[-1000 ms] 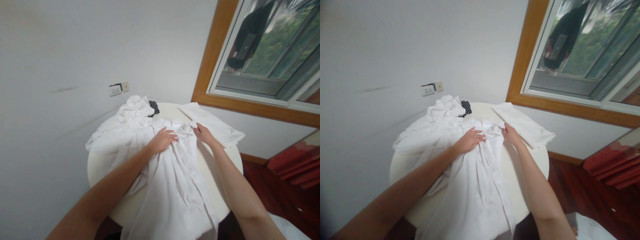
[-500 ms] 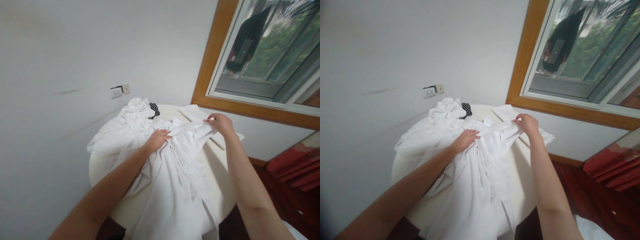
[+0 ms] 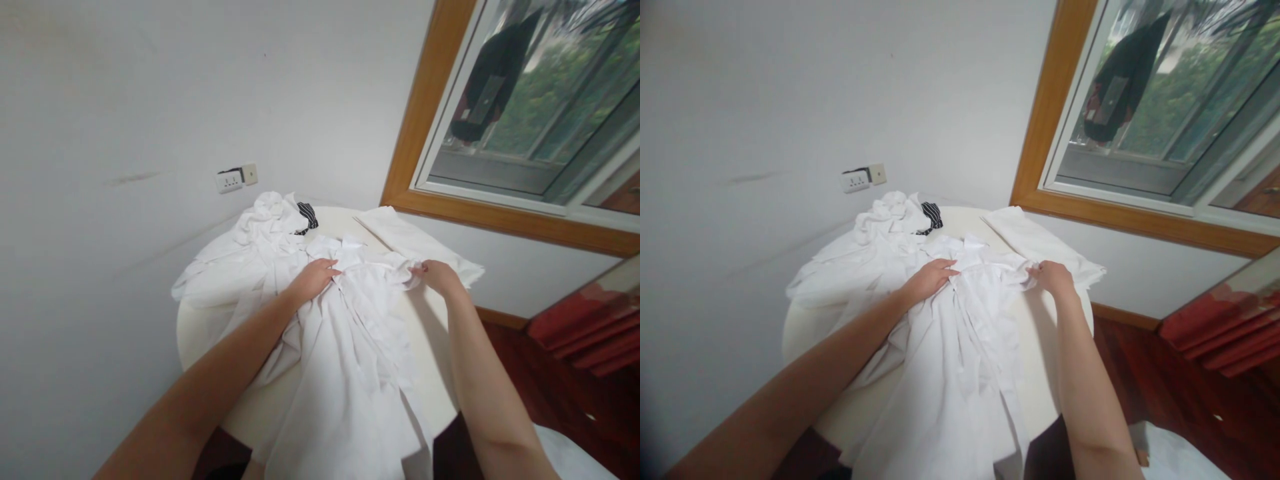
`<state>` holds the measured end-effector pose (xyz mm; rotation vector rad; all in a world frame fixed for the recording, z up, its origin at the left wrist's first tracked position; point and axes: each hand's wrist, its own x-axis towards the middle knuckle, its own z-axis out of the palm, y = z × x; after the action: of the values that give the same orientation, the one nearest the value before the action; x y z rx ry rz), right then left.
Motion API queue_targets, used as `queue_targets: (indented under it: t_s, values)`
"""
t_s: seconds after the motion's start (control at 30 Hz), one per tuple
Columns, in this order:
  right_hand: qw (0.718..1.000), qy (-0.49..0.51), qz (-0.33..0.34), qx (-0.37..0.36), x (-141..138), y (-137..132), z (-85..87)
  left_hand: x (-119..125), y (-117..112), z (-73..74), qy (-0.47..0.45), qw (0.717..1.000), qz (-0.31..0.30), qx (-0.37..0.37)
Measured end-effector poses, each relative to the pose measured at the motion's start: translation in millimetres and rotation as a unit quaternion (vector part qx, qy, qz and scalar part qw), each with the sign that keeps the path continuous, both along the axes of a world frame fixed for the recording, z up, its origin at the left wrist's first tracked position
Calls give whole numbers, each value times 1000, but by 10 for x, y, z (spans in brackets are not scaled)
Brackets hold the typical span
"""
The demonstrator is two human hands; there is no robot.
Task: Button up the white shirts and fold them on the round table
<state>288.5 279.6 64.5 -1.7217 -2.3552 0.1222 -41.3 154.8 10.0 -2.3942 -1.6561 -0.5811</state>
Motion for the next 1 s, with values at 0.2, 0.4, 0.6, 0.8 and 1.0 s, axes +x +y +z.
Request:
queue_targets:
  t_s: [0.2, 0.4, 0.6, 0.8, 1.0]
  values:
    - [995, -53, 52, -61, 32, -96, 63, 19, -11, 1, -3, 1000, 14, -5]
    - [995, -44, 80, -49, -1, -97, 32, 54, -40, 47, -6, 1000, 19, -16]
    - [972, 233, -23, 17, -199, -57, 10, 44, -33, 31, 7, 1000, 15, -4]
    - [908, 413, -70, 9, -117, 19, 234, 12, -7, -23, -4, 1000, 12, 3]
    - [957, 246, -110, 107, -64, 111, 485, 8, 8, -55, -19, 1000, 8, 10]
